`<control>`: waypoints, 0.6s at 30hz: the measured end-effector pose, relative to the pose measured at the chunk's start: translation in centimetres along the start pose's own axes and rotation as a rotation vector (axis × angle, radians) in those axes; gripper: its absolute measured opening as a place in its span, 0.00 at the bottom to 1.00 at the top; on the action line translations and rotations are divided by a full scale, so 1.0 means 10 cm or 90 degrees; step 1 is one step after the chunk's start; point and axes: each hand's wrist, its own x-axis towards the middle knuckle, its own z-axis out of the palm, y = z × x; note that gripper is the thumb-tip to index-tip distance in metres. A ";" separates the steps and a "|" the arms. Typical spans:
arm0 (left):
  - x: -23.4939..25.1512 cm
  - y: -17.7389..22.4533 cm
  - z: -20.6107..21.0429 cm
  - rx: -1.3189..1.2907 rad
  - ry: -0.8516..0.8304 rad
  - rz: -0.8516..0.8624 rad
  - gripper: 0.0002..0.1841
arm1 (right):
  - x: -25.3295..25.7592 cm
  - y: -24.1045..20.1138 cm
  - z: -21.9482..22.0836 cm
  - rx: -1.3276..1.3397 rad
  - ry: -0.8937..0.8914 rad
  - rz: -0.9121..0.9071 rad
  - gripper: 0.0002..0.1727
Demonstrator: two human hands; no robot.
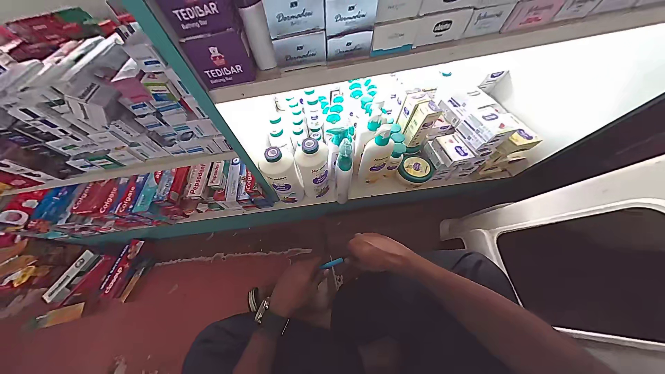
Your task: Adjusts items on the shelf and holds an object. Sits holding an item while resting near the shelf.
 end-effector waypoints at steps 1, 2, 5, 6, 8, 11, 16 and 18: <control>0.00 0.00 0.01 0.000 0.002 0.006 0.21 | 0.01 0.02 0.01 0.002 -0.001 -0.007 0.16; 0.00 0.01 0.01 0.010 -0.001 0.013 0.20 | 0.02 0.05 0.02 0.004 -0.004 -0.015 0.16; -0.07 0.09 -0.04 0.060 -0.026 -0.016 0.16 | 0.08 0.11 0.05 -0.036 -0.028 -0.002 0.15; -0.10 0.09 -0.05 0.067 -0.028 -0.027 0.16 | 0.12 0.12 0.04 -0.050 -0.037 0.005 0.15; -0.09 0.07 -0.04 0.053 -0.019 -0.021 0.17 | 0.13 0.18 0.02 -0.048 -0.039 0.018 0.17; -0.06 0.04 0.01 0.019 0.022 0.013 0.23 | 0.14 0.26 0.06 -0.020 -0.025 0.004 0.20; -0.12 0.05 -0.09 0.046 0.033 0.015 0.21 | 0.21 0.23 0.05 0.087 0.001 -0.070 0.18; -0.14 0.10 -0.13 0.073 0.019 -0.006 0.20 | 0.26 0.30 0.09 0.117 0.011 -0.101 0.18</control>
